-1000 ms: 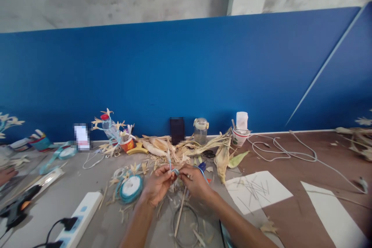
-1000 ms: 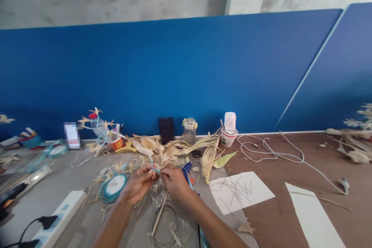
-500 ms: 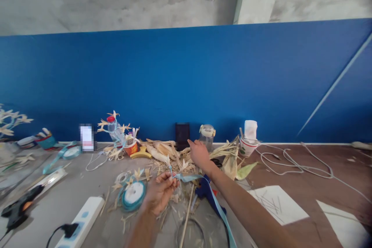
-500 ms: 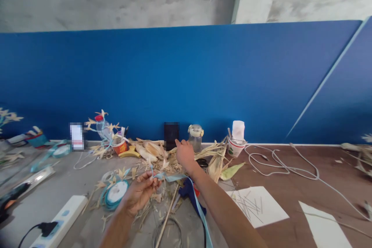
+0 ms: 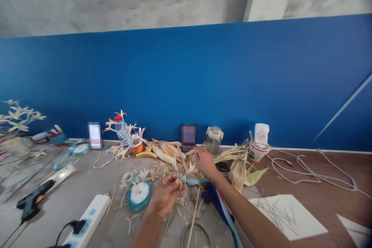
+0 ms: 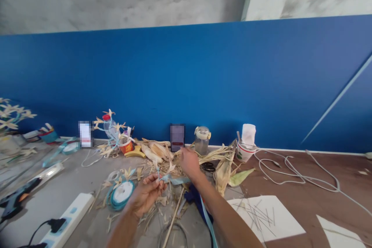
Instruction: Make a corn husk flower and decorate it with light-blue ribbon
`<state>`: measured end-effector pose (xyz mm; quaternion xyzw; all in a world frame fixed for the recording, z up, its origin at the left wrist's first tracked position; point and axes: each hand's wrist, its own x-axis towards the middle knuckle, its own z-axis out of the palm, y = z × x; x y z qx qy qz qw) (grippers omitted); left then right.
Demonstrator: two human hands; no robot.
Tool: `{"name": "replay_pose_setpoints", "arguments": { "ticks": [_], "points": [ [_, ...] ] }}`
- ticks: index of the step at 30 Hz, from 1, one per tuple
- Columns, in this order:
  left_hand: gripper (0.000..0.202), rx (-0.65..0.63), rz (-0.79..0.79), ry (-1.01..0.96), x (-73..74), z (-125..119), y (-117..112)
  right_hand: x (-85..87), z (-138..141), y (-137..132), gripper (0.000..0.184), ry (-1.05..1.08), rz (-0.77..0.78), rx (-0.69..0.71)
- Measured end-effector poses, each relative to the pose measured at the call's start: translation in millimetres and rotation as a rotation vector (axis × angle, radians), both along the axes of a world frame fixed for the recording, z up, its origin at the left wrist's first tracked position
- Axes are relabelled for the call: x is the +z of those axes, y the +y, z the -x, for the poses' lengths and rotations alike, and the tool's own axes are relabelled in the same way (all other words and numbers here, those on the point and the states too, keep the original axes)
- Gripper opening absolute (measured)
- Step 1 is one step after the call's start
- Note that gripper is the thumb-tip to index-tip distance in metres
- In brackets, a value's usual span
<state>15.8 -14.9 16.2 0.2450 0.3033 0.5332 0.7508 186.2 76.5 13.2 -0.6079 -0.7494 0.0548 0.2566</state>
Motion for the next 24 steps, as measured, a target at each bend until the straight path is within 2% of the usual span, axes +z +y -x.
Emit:
{"name": "replay_pose_setpoints", "arguments": {
  "ticks": [2, 4, 6, 9, 11, 14, 18, 24],
  "points": [
    [0.024, -0.006, -0.019, -0.002, -0.6, -1, 0, 4.6, -2, -26, 0.034, 0.079, 0.011, 0.097],
    [0.022, -0.006, -0.036, -0.003, -1.9, -3, 0, 10.3, -1, -53, 0.03, 0.418, 0.025, 0.308],
    [0.02, -0.007, -0.031, 0.009, -3.4, -4, 0, 14.6, 2, -75, 0.03, 0.61, 0.076, 0.445],
    [0.017, -0.023, -0.033, 0.053, -4.3, -6, 0, 12.8, 8, -93, 0.031, 0.778, 0.223, 0.494],
    [0.017, -0.025, -0.037, 0.072, -3.0, -7, 0, 6.5, 14, -95, 0.032, 0.884, 0.263, 0.473],
    [0.019, -0.015, -0.039, 0.08, 0.7, -11, -2, -2.0, 21, -95, 0.028, 0.976, 0.203, 0.368],
    [0.021, -0.023, -0.057, 0.101, 3.2, -15, -5, -1.2, 26, -98, 0.016, 0.987, 0.114, 0.25],
    [0.018, -0.004, -0.098, 0.164, 1.2, -16, -5, 0.5, 27, -101, 0.006, 0.941, 0.031, 0.158]
  ]
}}
